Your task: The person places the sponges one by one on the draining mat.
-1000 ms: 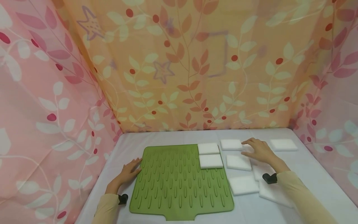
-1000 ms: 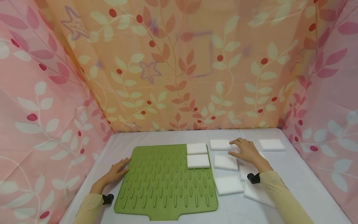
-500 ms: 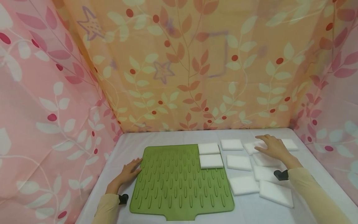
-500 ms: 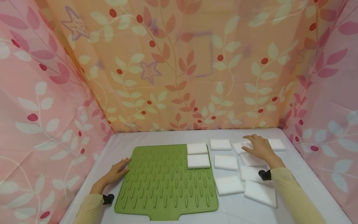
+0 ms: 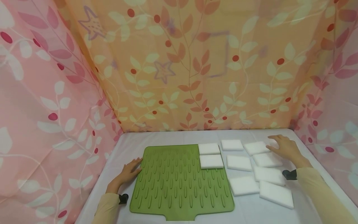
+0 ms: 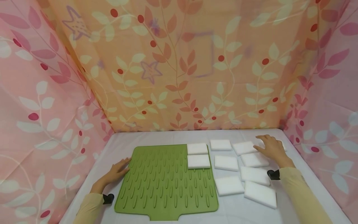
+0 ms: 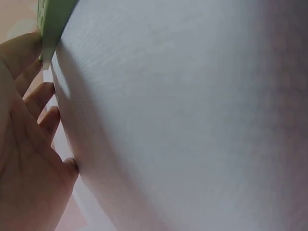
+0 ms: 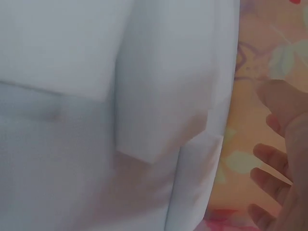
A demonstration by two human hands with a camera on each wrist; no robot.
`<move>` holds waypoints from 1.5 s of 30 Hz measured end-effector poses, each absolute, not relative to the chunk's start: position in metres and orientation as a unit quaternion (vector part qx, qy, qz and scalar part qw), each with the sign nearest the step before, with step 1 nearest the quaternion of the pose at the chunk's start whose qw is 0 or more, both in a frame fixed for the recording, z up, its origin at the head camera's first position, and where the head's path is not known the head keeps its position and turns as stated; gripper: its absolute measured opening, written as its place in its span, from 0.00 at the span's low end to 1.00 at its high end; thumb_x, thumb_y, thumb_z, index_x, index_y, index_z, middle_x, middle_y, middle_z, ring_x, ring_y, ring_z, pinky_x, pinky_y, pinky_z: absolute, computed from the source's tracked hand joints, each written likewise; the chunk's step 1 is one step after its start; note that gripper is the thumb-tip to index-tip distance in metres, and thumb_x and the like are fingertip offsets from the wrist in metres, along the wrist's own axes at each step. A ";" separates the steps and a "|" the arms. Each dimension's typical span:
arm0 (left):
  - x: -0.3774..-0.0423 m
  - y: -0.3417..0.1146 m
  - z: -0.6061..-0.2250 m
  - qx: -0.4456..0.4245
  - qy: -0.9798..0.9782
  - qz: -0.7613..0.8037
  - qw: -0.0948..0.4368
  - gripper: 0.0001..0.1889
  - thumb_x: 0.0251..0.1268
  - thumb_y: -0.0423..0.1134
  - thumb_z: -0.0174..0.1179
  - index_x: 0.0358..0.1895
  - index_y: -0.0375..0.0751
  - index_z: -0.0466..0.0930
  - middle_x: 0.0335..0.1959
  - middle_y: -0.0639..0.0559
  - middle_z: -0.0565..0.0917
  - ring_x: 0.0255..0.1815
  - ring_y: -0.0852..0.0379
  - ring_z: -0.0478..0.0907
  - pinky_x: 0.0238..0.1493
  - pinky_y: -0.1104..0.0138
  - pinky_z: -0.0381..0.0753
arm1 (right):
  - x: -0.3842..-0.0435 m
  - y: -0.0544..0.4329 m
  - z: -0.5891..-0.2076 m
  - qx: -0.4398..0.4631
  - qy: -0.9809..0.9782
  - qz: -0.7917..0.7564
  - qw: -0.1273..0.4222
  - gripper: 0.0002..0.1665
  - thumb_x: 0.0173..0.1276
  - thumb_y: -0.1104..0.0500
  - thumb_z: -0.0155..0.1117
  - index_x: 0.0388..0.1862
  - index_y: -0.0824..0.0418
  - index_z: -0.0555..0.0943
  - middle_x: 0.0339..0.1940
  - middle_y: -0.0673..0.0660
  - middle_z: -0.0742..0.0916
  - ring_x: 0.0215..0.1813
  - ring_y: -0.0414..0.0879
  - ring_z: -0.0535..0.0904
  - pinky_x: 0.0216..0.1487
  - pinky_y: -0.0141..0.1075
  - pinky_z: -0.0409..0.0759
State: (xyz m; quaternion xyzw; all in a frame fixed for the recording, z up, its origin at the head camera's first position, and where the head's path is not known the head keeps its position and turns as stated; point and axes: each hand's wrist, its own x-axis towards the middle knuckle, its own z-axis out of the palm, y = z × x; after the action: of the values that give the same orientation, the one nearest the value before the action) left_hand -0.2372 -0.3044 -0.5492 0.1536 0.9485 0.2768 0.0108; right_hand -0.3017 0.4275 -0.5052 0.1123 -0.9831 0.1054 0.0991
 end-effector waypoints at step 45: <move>-0.237 -0.305 -0.549 0.148 0.951 0.271 0.007 0.28 0.68 0.41 0.52 0.69 0.36 0.60 0.69 0.33 0.60 0.70 0.31 0.51 0.59 0.29 0.40 | -0.307 0.455 -0.530 0.096 -0.991 0.067 0.066 0.31 0.54 0.69 0.54 0.60 0.70 0.64 0.57 0.77 0.68 0.58 0.73 0.59 0.55 0.70 0.52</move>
State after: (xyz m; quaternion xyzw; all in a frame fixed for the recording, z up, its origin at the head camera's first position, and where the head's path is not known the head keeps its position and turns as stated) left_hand -0.2369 -0.3045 -0.5492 0.1484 0.9509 0.2714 0.0073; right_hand -0.3072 0.4549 -0.5301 0.0958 -0.9910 0.0666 0.0656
